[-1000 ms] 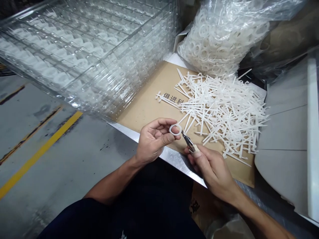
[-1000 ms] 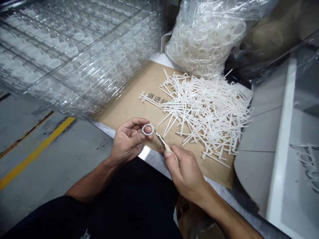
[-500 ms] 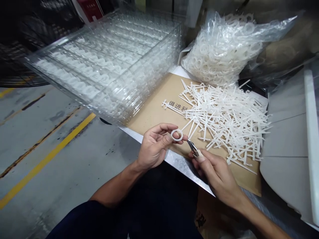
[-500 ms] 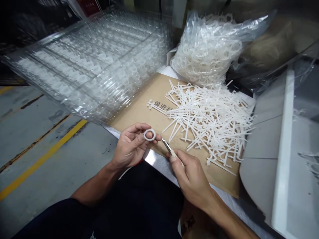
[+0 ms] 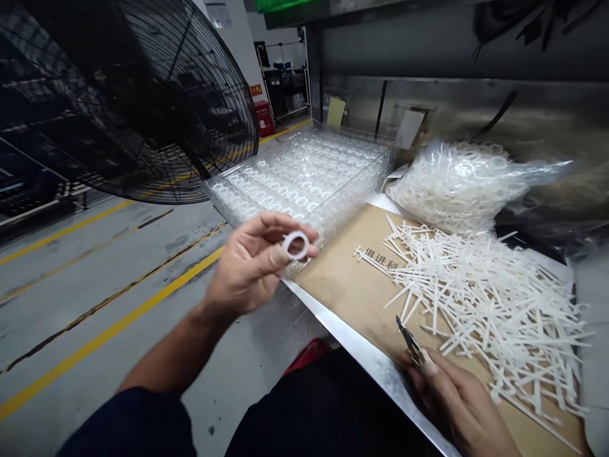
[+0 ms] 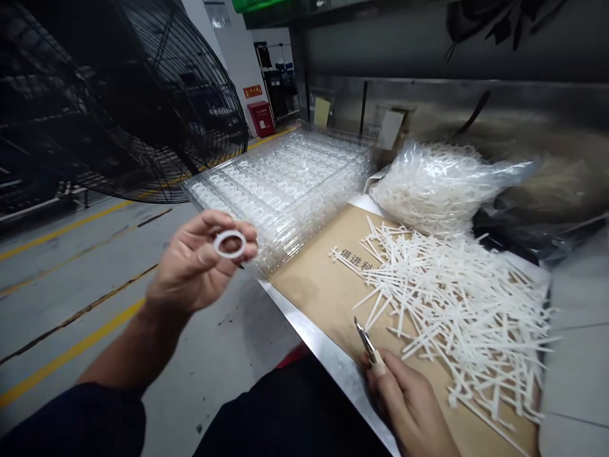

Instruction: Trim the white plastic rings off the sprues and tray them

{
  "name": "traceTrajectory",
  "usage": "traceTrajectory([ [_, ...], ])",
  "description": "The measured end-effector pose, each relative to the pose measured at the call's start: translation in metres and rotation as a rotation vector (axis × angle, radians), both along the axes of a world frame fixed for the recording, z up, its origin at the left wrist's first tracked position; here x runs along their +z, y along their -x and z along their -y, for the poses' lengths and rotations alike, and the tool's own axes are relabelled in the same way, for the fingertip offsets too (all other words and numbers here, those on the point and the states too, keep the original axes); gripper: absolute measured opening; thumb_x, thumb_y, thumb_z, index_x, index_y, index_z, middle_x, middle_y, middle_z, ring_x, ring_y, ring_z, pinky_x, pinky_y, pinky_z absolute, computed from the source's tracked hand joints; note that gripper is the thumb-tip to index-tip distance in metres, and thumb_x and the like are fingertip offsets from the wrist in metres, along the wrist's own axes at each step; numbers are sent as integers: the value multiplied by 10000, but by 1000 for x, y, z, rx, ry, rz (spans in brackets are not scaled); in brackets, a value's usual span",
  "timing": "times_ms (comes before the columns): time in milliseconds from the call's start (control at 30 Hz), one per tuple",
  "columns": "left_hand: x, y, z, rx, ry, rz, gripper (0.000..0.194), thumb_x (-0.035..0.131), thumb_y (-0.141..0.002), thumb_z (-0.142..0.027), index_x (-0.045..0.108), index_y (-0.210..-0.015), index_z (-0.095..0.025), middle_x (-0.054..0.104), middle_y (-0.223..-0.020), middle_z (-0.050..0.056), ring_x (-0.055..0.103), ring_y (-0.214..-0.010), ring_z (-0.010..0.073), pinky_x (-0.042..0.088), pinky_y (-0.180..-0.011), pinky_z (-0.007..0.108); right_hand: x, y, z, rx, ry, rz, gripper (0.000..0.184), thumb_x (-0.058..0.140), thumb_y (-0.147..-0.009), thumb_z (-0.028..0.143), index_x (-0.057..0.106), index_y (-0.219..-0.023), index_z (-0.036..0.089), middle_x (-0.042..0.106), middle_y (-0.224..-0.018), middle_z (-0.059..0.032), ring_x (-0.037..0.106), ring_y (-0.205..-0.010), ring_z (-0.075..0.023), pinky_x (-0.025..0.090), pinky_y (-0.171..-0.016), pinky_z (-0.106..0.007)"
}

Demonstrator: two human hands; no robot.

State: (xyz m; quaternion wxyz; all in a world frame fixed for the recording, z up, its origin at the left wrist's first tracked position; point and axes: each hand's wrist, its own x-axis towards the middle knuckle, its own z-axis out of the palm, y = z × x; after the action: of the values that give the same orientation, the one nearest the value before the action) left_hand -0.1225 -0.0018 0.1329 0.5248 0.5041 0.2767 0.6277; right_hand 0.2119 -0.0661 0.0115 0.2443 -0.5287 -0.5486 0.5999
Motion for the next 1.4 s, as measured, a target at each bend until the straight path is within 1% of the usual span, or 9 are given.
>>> traceTrajectory([
  [100,30,34,-38,90,-149,-249,251,864,-852,-283,772,-1069,-196,803,-1036,78,772,-897,178,636,-850,301,4,5,2,-81,6,-15,549,534,-983,707,690,-982,181,575,-761,-24,491,-670,-167,402,-588,-268],
  [200,44,66,-96,202,-183,-588,283,889,-805,-275,773,-1039,-166,792,-993,91,741,-901,195,589,-833,324,8,12,4,-146,-5,-33,545,572,-961,706,685,-862,182,568,-736,-20,471,-658,-159,393,-584,-264],
  [367,32,100,-186,313,-184,-1085,202,873,-739,-196,781,-915,-158,759,-878,63,656,-799,183,488,-785,328,10,14,4,-147,-18,-27,580,586,-930,744,710,-897,178,581,-722,-23,481,-639,-166,404,-582,-277],
  [567,15,104,-217,304,-127,-1192,154,859,-697,-91,791,-819,-157,708,-752,31,591,-727,169,402,-793,325,15,14,3,-125,-69,19,573,574,-932,742,712,-892,188,597,-721,-42,517,-647,-196,422,-582,-305],
  [833,29,102,-203,361,-209,-1255,100,815,-776,-140,817,-866,-187,733,-876,47,579,-786,169,412,-859,324,10,8,0,11,-155,51,515,483,-1022,661,691,-954,195,619,-760,-39,556,-676,-195,443,-594,-294],
  [967,44,64,-149,373,-353,-1160,169,812,-844,-257,795,-959,-134,737,-948,26,570,-871,157,432,-987,338,17,11,0,97,-352,114,420,452,-1068,516,697,-956,194,708,-817,-64,653,-736,-217,495,-654,-301],
  [1067,42,17,-98,296,-533,-1217,239,813,-855,-273,790,-1062,-157,740,-1050,24,603,-973,189,419,-1049,362,21,15,3,162,-516,200,278,472,-1038,346,698,-1025,185,773,-943,-97,710,-837,-236,529,-785,-334],
  [1200,6,-55,-57,-31,-598,-1144,261,726,-928,-319,769,-1171,-233,742,-1154,72,665,-1041,270,471,-961,381,11,18,4,272,-776,293,203,527,-937,283,655,-1054,177,755,-873,-88,665,-723,-215,499,-681,-314],
  [1400,-64,-169,-49,-457,-528,-1131,184,647,-952,-287,754,-1077,-204,692,-1035,99,664,-933,256,500,-851,360,-4,19,9,390,-1005,426,178,567,-907,350,596,-990,195,663,-723,-41,605,-621,-225,423,-578,-320],
])
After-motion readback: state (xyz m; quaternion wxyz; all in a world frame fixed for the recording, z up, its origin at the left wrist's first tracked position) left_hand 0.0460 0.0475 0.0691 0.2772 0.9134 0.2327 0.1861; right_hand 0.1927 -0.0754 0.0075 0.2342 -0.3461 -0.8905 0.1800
